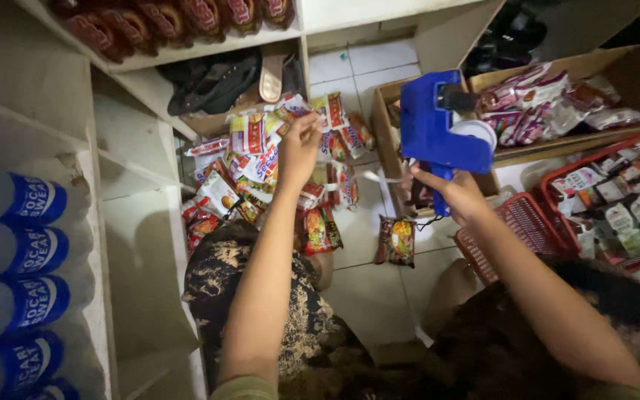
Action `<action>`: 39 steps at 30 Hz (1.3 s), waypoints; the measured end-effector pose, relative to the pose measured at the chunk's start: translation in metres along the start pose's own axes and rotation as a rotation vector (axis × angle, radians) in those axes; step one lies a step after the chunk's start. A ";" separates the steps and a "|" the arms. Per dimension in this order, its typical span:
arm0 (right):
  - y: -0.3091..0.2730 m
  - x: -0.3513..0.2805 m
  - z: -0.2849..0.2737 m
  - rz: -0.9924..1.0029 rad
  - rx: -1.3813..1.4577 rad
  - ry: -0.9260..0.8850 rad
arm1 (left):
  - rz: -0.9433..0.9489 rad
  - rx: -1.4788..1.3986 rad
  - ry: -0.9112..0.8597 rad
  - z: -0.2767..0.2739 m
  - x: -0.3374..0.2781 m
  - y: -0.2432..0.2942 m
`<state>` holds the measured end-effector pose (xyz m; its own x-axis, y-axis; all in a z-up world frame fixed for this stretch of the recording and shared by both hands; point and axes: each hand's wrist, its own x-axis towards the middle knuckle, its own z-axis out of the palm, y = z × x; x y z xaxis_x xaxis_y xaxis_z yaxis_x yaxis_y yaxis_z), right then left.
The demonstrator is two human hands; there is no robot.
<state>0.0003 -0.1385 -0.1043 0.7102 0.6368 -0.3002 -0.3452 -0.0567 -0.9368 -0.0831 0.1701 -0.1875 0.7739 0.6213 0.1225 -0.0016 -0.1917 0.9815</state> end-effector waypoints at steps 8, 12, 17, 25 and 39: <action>0.102 0.058 0.019 0.027 -0.546 0.312 | -0.253 0.170 0.035 0.014 -0.046 -0.104; 0.169 0.081 0.018 -0.100 -0.503 0.303 | -0.344 0.143 0.127 0.041 -0.065 -0.170; 0.236 0.114 0.017 -0.076 -0.393 0.362 | -0.150 0.084 0.116 0.040 -0.075 -0.221; 0.288 0.148 0.050 0.227 -0.080 0.384 | -0.305 0.244 -0.145 0.073 -0.098 -0.226; 0.098 0.081 0.044 -0.120 -0.069 0.161 | -0.092 -0.102 0.052 0.068 -0.046 -0.140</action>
<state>-0.0036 -0.0588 -0.2127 0.8344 0.5112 -0.2059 -0.2139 -0.0440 -0.9759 -0.0749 0.1165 -0.3403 0.7396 0.6721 0.0359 0.0015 -0.0549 0.9985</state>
